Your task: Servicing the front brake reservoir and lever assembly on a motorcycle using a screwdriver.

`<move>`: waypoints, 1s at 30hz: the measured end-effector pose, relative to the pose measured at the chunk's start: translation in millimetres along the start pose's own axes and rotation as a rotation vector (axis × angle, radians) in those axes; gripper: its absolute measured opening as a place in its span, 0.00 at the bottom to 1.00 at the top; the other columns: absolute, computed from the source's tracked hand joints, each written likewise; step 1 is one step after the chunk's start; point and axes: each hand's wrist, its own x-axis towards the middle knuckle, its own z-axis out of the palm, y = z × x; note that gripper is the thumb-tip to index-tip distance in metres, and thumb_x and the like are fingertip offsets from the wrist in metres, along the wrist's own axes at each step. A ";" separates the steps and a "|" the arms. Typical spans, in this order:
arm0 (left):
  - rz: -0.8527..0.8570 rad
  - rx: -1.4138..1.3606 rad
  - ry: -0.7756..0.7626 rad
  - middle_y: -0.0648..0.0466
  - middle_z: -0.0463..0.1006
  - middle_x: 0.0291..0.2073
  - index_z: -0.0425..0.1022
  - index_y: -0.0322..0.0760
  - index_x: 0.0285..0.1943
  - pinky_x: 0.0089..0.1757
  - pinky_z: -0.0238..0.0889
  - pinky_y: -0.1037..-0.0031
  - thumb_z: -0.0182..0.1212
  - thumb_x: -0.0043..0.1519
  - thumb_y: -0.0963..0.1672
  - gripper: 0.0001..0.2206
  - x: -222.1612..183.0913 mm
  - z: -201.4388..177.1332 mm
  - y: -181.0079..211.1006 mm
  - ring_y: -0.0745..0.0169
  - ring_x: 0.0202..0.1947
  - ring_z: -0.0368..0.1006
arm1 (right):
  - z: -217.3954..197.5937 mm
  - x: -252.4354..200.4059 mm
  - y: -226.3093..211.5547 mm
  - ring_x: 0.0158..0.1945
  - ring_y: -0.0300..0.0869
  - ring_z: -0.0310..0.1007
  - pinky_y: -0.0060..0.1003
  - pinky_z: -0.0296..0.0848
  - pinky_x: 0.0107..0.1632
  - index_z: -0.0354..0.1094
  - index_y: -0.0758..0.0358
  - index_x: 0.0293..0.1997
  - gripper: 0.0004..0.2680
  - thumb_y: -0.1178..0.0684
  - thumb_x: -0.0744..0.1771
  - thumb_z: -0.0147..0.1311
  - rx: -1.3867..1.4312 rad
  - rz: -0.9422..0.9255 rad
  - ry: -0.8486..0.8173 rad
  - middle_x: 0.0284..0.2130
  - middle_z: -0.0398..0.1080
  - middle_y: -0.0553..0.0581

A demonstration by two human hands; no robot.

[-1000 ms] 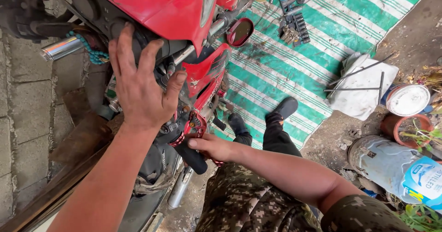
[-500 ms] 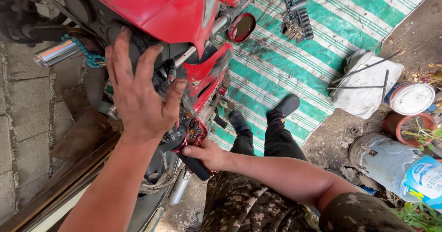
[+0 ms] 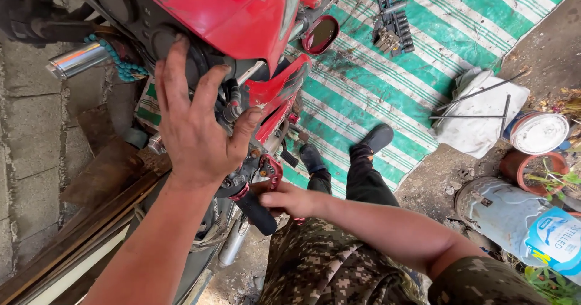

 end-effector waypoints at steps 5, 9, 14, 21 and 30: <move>-0.022 -0.012 -0.001 0.25 0.59 0.76 0.81 0.25 0.66 0.71 0.54 0.29 0.43 0.75 0.62 0.38 11.6 -4.2 1.6 0.16 0.75 0.63 | 14.1 19.6 53.0 0.34 0.49 0.79 0.44 0.85 0.36 0.69 0.70 0.61 0.24 0.34 0.70 0.60 0.232 -0.052 0.319 0.36 0.74 0.62; -0.026 -0.001 0.003 0.24 0.60 0.74 0.79 0.26 0.70 0.72 0.52 0.28 0.41 0.76 0.62 0.38 17.7 -5.1 1.9 0.16 0.75 0.62 | 0.1 -3.3 -4.6 0.35 0.38 0.69 0.35 0.72 0.40 0.67 0.62 0.49 0.25 0.24 0.69 0.54 0.102 0.078 0.070 0.34 0.69 0.50; -0.036 0.003 -0.012 0.26 0.59 0.76 0.80 0.26 0.70 0.73 0.51 0.29 0.41 0.74 0.63 0.40 9.6 -3.5 4.3 0.17 0.76 0.62 | -34.7 -28.8 -2.7 0.52 0.40 0.66 0.31 0.65 0.45 0.57 0.68 0.81 0.41 0.22 0.66 0.56 0.189 0.251 -0.072 0.63 0.72 0.56; -0.054 0.003 -0.013 0.27 0.59 0.77 0.81 0.26 0.68 0.74 0.50 0.29 0.43 0.75 0.62 0.38 11.1 -3.4 1.6 0.19 0.78 0.61 | 11.7 27.3 48.6 0.41 0.35 0.67 0.34 0.66 0.44 0.77 0.63 0.61 0.22 0.32 0.73 0.55 0.007 -0.149 0.342 0.38 0.73 0.46; -0.041 -0.012 -0.001 0.26 0.59 0.77 0.81 0.26 0.66 0.72 0.52 0.29 0.44 0.75 0.62 0.36 11.0 -1.9 1.0 0.18 0.77 0.62 | -36.0 -34.3 -16.3 0.47 0.39 0.65 0.33 0.65 0.41 0.59 0.73 0.79 0.39 0.24 0.67 0.53 0.060 0.254 -0.008 0.69 0.69 0.62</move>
